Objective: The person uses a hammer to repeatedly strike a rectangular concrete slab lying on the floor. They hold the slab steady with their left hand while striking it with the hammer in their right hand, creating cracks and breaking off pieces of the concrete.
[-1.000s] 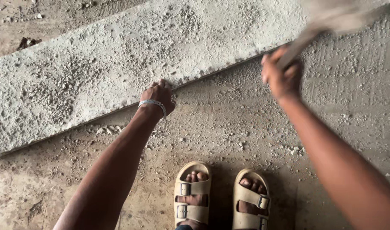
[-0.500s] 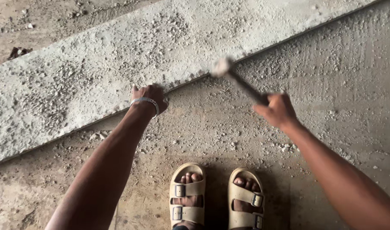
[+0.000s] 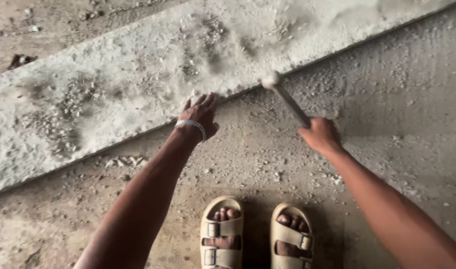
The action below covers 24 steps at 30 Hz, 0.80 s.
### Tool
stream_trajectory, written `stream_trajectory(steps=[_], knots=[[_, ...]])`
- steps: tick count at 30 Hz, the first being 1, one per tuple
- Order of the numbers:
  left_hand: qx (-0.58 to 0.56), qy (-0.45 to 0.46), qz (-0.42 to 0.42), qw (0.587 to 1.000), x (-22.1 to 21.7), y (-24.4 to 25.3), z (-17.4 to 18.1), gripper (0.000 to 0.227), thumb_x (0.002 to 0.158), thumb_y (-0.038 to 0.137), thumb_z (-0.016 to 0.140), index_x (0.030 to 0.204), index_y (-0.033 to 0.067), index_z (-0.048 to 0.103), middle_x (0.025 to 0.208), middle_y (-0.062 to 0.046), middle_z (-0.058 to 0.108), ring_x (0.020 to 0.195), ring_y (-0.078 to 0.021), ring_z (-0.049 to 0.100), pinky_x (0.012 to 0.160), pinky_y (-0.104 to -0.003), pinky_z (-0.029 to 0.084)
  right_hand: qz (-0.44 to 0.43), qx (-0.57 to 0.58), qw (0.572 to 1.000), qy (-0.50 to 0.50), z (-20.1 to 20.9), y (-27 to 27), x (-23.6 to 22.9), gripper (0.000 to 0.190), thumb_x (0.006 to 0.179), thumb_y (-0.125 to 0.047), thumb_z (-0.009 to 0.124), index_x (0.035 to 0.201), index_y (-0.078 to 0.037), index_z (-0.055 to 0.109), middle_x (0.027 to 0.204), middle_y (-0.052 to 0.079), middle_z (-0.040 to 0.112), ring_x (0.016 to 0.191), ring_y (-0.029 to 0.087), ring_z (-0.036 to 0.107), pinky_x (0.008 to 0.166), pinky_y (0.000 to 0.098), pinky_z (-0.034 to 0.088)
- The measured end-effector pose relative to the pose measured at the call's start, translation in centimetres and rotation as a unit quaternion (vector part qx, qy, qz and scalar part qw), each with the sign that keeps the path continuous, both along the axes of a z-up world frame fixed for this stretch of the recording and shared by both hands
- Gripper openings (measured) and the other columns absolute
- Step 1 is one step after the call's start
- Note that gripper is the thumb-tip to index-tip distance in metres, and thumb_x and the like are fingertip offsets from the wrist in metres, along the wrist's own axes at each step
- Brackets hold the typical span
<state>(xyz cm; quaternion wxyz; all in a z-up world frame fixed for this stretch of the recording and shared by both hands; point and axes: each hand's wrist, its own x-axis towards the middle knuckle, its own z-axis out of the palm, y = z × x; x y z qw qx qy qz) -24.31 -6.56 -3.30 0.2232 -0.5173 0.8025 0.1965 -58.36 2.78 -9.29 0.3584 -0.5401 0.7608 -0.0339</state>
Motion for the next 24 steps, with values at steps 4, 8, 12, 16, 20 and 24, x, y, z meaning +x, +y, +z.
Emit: stream_trajectory(steps=[4,8,12,16,20,24], knots=[[0.005,0.005,0.005,1.000,0.7,0.7,0.3,0.084,0.091,0.034,0.069,0.160,0.0151,0.026,0.170,-0.002,0.022,0.156,-0.0222,0.023,0.127,-0.052,0.021,-0.033,0.031,0.999,-0.022,-0.3,2.5,-1.0,0.027,0.084,-0.038,0.070,0.086,-0.011,0.067,0.057,0.004,0.059,0.042,0.015,0.054,0.039,0.0356,0.044],[-0.001,0.000,0.011,1.000,-0.4,0.0,0.2,0.086,0.091,0.032,0.069,0.161,0.0147,0.022,0.168,-0.006,0.022,0.152,-0.0244,0.026,0.125,-0.052,0.020,-0.032,-0.071,0.994,-0.080,4.7,0.9,-1.5,0.027,0.083,-0.035,0.074,0.082,-0.009,0.066,0.060,0.003,0.059,0.043,0.014,0.053,0.038,0.0348,0.047],[0.009,-0.009,0.009,1.000,-0.5,0.0,0.1,0.085,0.091,0.032,0.068,0.160,0.0155,0.022,0.168,-0.006,0.023,0.151,-0.0250,0.027,0.124,-0.053,0.021,-0.070,-0.278,0.921,-0.264,9.8,-2.3,-1.4,0.027,0.090,-0.023,0.076,0.071,-0.011,0.060,0.061,-0.003,0.061,0.050,0.008,0.058,0.045,0.0287,0.046],[0.024,-0.023,0.021,0.999,-0.9,-0.2,0.6,0.086,0.092,0.039,0.069,0.159,0.0110,0.022,0.167,-0.009,0.023,0.152,-0.0255,0.027,0.124,-0.052,0.022,-0.092,-0.403,0.810,-0.416,9.7,-5.4,-0.9,0.027,0.098,-0.017,0.070,0.074,-0.016,0.056,0.061,-0.002,0.054,0.048,0.009,0.053,0.044,0.0279,0.044],[0.026,-0.026,0.030,0.999,-1.2,-0.1,0.8,0.088,0.092,0.037,0.068,0.161,0.0122,0.021,0.168,-0.007,0.025,0.151,-0.0251,0.030,0.125,-0.052,0.024,-0.130,-0.274,0.927,-0.219,2.8,-2.9,0.4,0.041,0.107,-0.031,0.064,0.072,-0.012,0.055,0.057,-0.003,0.053,0.045,0.009,0.052,0.040,0.0267,0.042],[0.034,-0.030,0.016,0.999,-1.2,-0.1,1.1,0.090,0.092,0.041,0.068,0.160,0.0126,0.017,0.168,-0.007,0.017,0.151,-0.0267,0.023,0.124,-0.053,0.020,-0.101,0.002,0.994,-0.035,-2.6,1.2,-0.9,0.034,0.090,-0.032,0.073,0.112,-0.006,0.066,0.075,-0.006,0.051,0.047,0.015,0.062,0.035,0.0319,0.050]])
